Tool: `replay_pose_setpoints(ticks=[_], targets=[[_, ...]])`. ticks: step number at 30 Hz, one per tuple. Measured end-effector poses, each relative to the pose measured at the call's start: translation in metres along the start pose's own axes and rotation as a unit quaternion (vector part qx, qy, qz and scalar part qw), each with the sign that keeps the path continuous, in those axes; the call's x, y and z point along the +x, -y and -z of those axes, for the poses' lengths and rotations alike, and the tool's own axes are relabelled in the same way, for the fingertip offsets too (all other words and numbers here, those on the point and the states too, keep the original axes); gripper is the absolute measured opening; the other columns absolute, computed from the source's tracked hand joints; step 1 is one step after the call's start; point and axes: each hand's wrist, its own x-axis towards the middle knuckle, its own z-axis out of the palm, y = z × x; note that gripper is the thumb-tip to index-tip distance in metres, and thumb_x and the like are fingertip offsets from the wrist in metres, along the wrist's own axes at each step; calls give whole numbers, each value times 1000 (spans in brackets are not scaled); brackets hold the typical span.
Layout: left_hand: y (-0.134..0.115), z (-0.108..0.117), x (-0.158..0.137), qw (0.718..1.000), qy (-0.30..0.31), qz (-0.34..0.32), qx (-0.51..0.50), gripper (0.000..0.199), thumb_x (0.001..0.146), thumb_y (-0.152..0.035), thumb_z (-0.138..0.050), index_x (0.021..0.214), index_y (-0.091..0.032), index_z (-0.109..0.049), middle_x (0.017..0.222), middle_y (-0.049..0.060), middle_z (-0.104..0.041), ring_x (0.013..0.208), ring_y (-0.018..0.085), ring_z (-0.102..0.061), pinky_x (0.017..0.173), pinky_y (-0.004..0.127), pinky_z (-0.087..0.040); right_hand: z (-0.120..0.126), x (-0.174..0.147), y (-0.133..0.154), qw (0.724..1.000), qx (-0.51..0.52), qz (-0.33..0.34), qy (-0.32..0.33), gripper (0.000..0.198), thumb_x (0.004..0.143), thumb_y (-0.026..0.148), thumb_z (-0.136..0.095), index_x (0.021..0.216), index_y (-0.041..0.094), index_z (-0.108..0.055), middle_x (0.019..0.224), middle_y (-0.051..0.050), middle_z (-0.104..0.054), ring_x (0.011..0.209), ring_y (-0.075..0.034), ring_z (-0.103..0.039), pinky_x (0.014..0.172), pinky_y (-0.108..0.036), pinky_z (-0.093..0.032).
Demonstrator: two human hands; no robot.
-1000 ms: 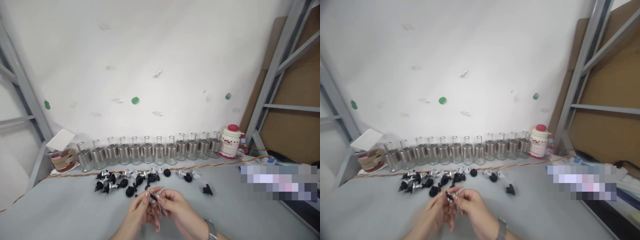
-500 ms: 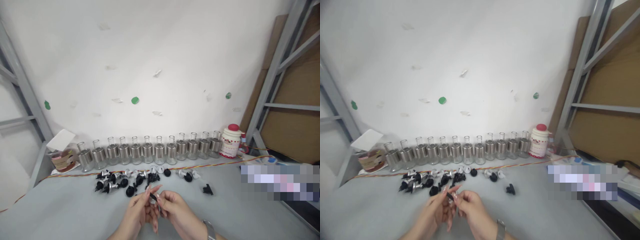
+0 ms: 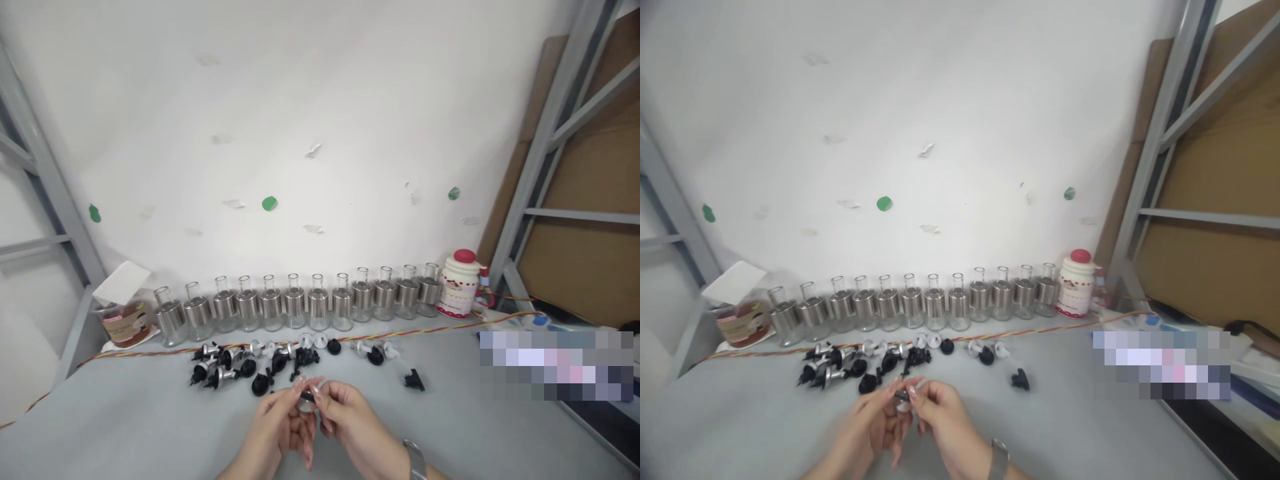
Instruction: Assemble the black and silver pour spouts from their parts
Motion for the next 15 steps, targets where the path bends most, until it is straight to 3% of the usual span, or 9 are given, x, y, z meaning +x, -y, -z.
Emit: replay_pose_setpoints(ticks=[5, 9, 15], targets=[[1, 4, 3, 1000, 12, -2, 1, 40, 74, -36, -54, 102, -8, -60, 47, 3, -58, 36, 14, -53, 32, 23, -45, 2, 1, 0, 1000, -27, -2, -4, 38, 66, 48, -62, 55, 16, -44, 46, 4, -44, 42, -7, -32, 45, -22, -21], [0, 8, 4, 1000, 17, 12, -1, 49, 78, -46, -45, 110, -10, -55, 46, 3, -58, 35, 15, -54, 32, 26, -47, 2, 3, 3, 997, -79, -6, -24, 40, 66, 50, -61, 55, 16, -41, 47, 4, -46, 42, -6, -34, 44, -21, -23], [-1, 10, 5, 1000, 15, 11, 3, 52, 78, -49, -43, 108, -8, -55, 45, 3, -58, 34, 16, -54, 31, 25, -45, 0, 6, -4, 992, -124, 0, 15, 47, 66, 62, -51, 57, 17, -41, 46, 5, -43, 40, -6, -37, 40, -20, -28]])
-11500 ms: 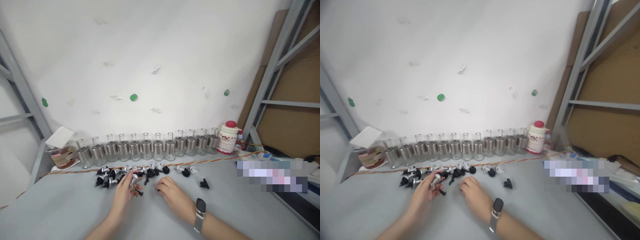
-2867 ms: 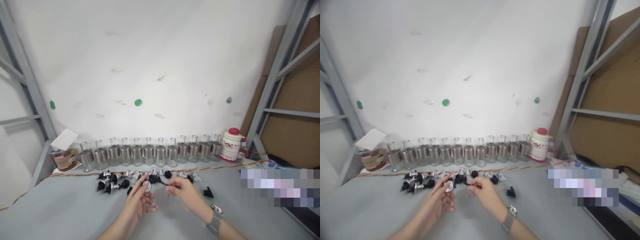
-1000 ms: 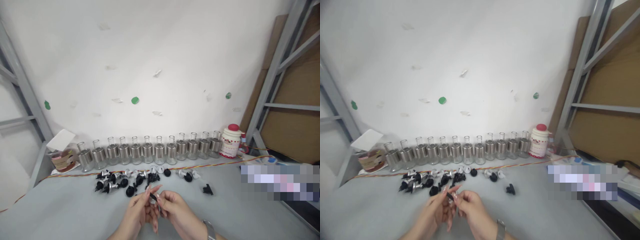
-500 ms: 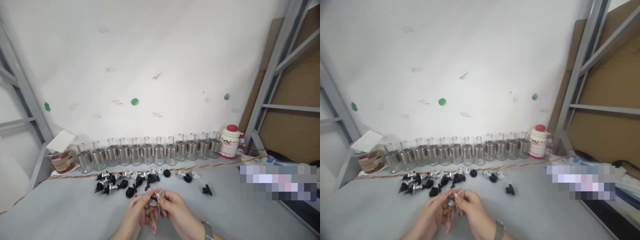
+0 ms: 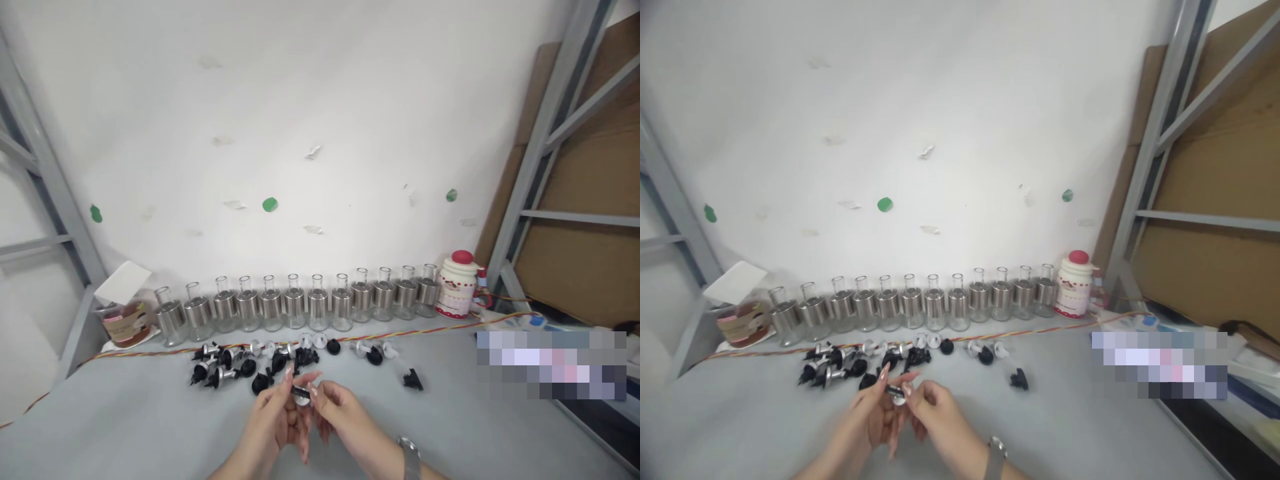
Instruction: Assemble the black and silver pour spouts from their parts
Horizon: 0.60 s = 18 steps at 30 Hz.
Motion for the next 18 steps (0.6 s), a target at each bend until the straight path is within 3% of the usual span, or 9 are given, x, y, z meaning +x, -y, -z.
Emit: replay_pose_setpoints(ticks=[6, 18], targets=[[1, -3, 1, 1000, -7, 15, -8, 55, 80, -51, -35, 110, -9, -52, 42, 3, -57, 33, 15, -52, 29, 23, -43, -3, 2, -3, 1000, -16, 11, 12, 50, 65, 67, -45, 67, 17, -45, 47, 6, -45, 38, -7, -39, 38, -19, -31], [-2, -11, -2, 999, -21, 29, -8, 57, 80, -53, -32, 106, -7, -54, 42, 3, -56, 33, 15, -52, 28, 22, -42, -1, 1, -6, 1000, -1, 10, 27, 49, 65, 65, -48, 65, 17, -44, 46, 5, -48, 37, -7, -42, 38, -18, -32]])
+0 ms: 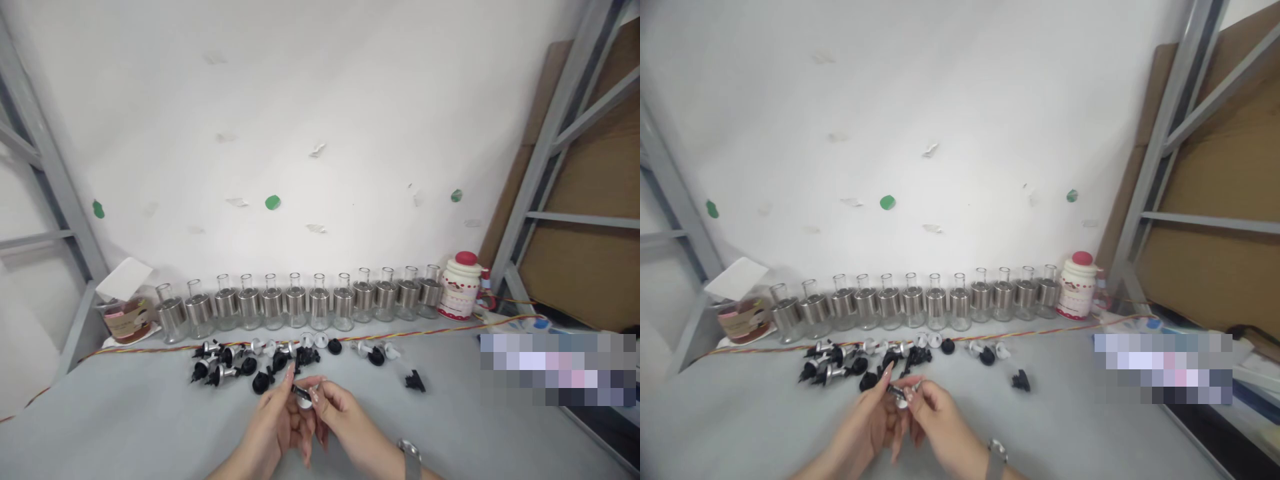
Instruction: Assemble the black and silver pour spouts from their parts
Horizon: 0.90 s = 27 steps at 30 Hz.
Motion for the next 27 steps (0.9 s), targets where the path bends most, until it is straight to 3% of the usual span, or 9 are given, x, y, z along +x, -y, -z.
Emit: replay_pose_setpoints(ticks=[9, 14, 16, 20, 24, 27], targets=[[3, 4, 1, 999, 43, 2, -7, 54, 80, -53, -31, 102, -10, -55, 43, 4, -58, 35, 16, -54, 29, 24, -44, -2, -1, -3, 1000, 20, 1, -7, 46, 67, 61, -50, 66, 15, -46, 46, 4, -50, 37, -6, -42, 37, -18, -32], [1, 2, 0, 1000, 18, -5, 13, 52, 77, -54, -38, 67, -9, -61, 42, 6, -58, 31, 14, -53, 26, 21, -42, -1, 1, 0, 999, 30, 2, 13, 50, 68, 59, -52, 87, 12, -52, 49, 5, -50, 37, -6, -41, 38, -18, -33], [1, 2, 2, 1000, 10, -9, 21, 50, 74, -54, -43, 58, -9, -59, 41, 6, -58, 30, 14, -53, 26, 21, -41, 0, 2, -1, 999, 34, -1, 7, 50, 69, 60, -50, 83, 12, -52, 49, 4, -50, 37, -6, -41, 38, -18, -34], [1, 4, 3, 999, 18, -40, 31, 40, 66, -50, -58, 61, -10, -60, 41, 5, -60, 31, 13, -54, 29, 20, -42, -1, 1, -2, 1000, 28, 10, 4, 46, 69, 62, -47, 65, 16, -44, 43, 5, -48, 35, -7, -42, 36, -18, -32], [2, 2, 1, 994, 40, -83, 59, 37, 72, -42, -56, 57, -8, -62, 40, 7, -61, 33, 14, -55, 33, 21, -43, -3, -2, 0, 998, 35, 18, 43, 42, 72, 59, -46, 68, 18, -39, 45, 3, -54, 36, -7, -45, 37, -18, -33], [3, 3, 0, 994, 48, -84, 56, 38, 74, -42, -53, 68, -7, -66, 37, 4, -59, 33, 15, -56, 34, 23, -44, -3, -3, -1, 998, 41, 14, 41, 41, 72, 59, -47, 70, 19, -38, 43, 4, -53, 33, -7, -44, 35, -17, -34]])
